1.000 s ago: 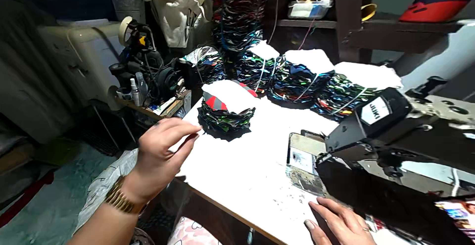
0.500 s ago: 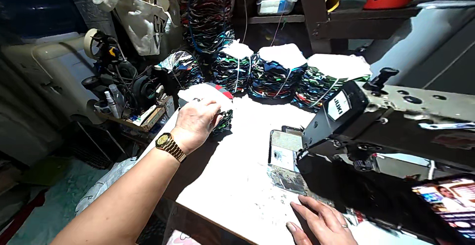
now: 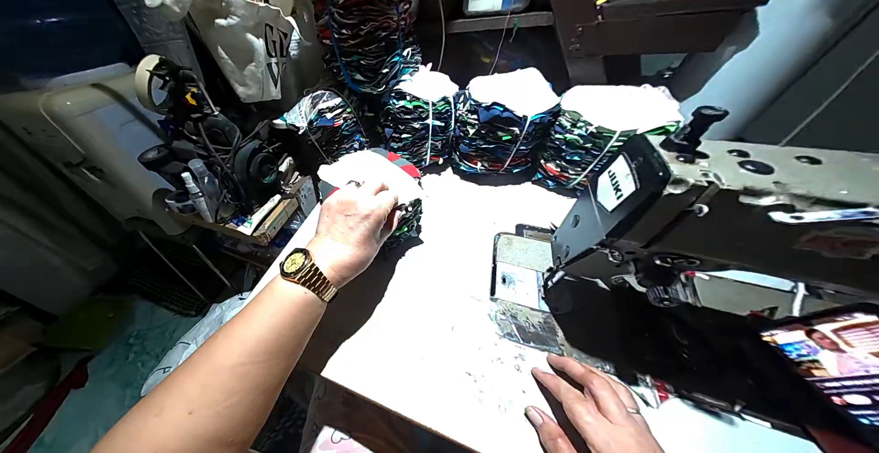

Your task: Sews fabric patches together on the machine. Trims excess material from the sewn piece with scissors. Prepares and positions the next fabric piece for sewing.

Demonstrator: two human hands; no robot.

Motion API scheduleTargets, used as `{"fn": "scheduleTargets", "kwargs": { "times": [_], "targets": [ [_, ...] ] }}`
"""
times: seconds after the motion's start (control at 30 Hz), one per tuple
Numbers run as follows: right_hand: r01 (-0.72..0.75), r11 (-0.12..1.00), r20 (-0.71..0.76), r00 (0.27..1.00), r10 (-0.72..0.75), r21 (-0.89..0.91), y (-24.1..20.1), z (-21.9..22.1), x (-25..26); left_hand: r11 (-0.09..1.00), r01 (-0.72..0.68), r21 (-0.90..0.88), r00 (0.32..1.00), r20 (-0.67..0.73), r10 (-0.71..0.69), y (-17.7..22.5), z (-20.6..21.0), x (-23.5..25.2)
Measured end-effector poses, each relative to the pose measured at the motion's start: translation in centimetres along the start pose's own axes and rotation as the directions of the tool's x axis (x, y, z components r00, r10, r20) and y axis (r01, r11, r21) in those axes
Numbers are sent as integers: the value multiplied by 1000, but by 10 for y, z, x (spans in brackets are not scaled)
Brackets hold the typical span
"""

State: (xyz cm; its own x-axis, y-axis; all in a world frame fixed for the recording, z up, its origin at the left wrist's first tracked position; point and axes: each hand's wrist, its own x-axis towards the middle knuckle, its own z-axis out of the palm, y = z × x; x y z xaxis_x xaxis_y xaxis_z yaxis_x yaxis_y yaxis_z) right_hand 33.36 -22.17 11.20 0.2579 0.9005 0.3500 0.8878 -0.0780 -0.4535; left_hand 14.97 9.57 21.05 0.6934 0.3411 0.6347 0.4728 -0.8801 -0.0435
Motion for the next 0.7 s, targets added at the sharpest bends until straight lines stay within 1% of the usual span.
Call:
{"fn": "scheduleTargets", "kwargs": {
  "times": [0.23, 0.47, 0.7],
  "targets": [
    [3, 1000, -3, 1000, -3, -12, 1, 1, 0, 998, 26, 65, 1000, -12, -25, 3, 4, 5],
    [-7, 1000, 4, 1000, 7, -12, 0, 0, 0, 999, 40, 22, 999, -15, -39, 2, 3, 5],
    [-14, 1000, 4, 1000, 14, -10, 0, 0, 0, 990, 72, 117, 996, 40, -77, 11, 5, 9]
  ]
}}
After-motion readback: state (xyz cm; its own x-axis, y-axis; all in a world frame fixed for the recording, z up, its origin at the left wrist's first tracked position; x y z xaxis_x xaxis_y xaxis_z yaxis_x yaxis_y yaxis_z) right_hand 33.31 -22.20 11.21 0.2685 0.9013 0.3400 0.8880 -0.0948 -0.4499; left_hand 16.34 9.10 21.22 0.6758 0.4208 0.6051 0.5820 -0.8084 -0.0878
